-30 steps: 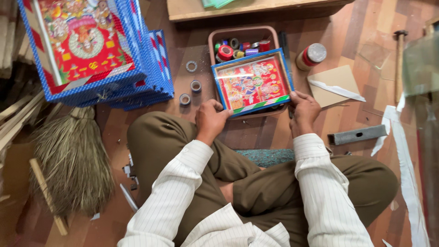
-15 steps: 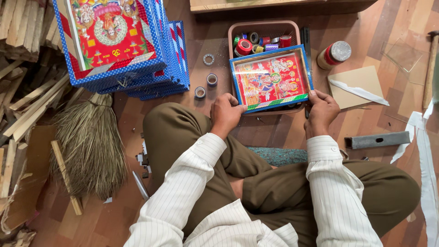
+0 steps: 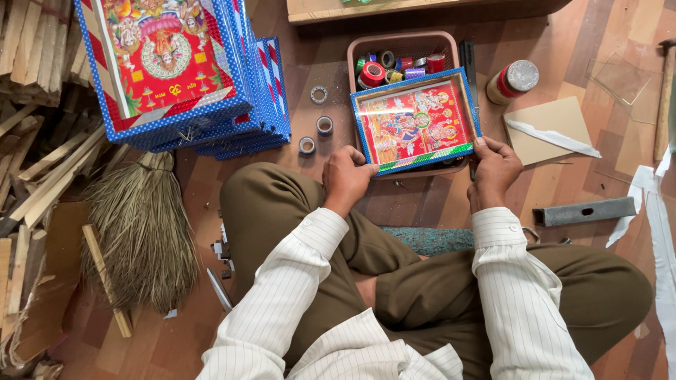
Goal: The person sits cross-legged on the floor and applies blue patterned tape trim around the edges of framed religious picture boxes, pressing the tape down by hand and working on one frame at a time, with finished frames stacked nearby.
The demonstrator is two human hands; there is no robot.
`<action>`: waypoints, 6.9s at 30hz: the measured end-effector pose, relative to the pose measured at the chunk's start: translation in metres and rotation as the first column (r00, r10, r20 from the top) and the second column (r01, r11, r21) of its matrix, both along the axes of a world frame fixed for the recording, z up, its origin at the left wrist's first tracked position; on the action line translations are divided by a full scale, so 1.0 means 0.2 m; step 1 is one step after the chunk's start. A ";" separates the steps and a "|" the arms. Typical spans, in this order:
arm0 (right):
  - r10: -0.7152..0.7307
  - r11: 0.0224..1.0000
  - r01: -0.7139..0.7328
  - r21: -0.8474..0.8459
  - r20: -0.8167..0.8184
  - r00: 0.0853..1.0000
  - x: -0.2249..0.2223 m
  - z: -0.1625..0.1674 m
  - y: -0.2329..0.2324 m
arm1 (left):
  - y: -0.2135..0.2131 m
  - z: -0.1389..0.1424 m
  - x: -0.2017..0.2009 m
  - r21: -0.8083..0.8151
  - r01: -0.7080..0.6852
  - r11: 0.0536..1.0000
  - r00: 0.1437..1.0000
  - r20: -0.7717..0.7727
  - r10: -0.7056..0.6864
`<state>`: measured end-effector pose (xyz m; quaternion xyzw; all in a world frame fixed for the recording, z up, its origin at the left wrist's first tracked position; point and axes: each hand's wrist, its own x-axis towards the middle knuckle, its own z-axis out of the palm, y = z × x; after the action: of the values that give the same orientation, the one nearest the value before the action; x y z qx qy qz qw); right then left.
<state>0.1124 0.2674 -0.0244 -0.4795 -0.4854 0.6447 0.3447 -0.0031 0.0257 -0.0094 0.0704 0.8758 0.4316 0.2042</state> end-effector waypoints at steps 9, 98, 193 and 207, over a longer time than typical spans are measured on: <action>-0.027 0.999 0.027 0.045 -0.017 0.999 -0.01 -0.01 0.00 | 0.01 0.04 0.00 -0.041 0.006 0.999 1.000 0.021 -0.005; 0.405 0.741 -0.555 0.379 0.407 0.819 0.10 0.16 -0.80 | 0.05 -0.16 0.09 0.262 -0.085 0.961 0.980 0.198 0.033; 0.623 0.720 -0.643 -0.259 -0.165 0.764 0.30 0.20 -0.38 | -0.03 0.05 0.41 0.644 0.342 0.685 0.931 -0.135 -0.338; 0.520 0.852 -0.510 0.120 -0.081 0.850 0.24 0.09 -0.42 | -0.05 0.14 0.39 0.439 0.039 0.897 0.993 -0.120 0.015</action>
<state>0.1606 0.1835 -0.0065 -0.2785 -0.6061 0.7154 0.2080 0.0744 0.0149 0.0185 0.1462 0.7656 0.6124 0.1323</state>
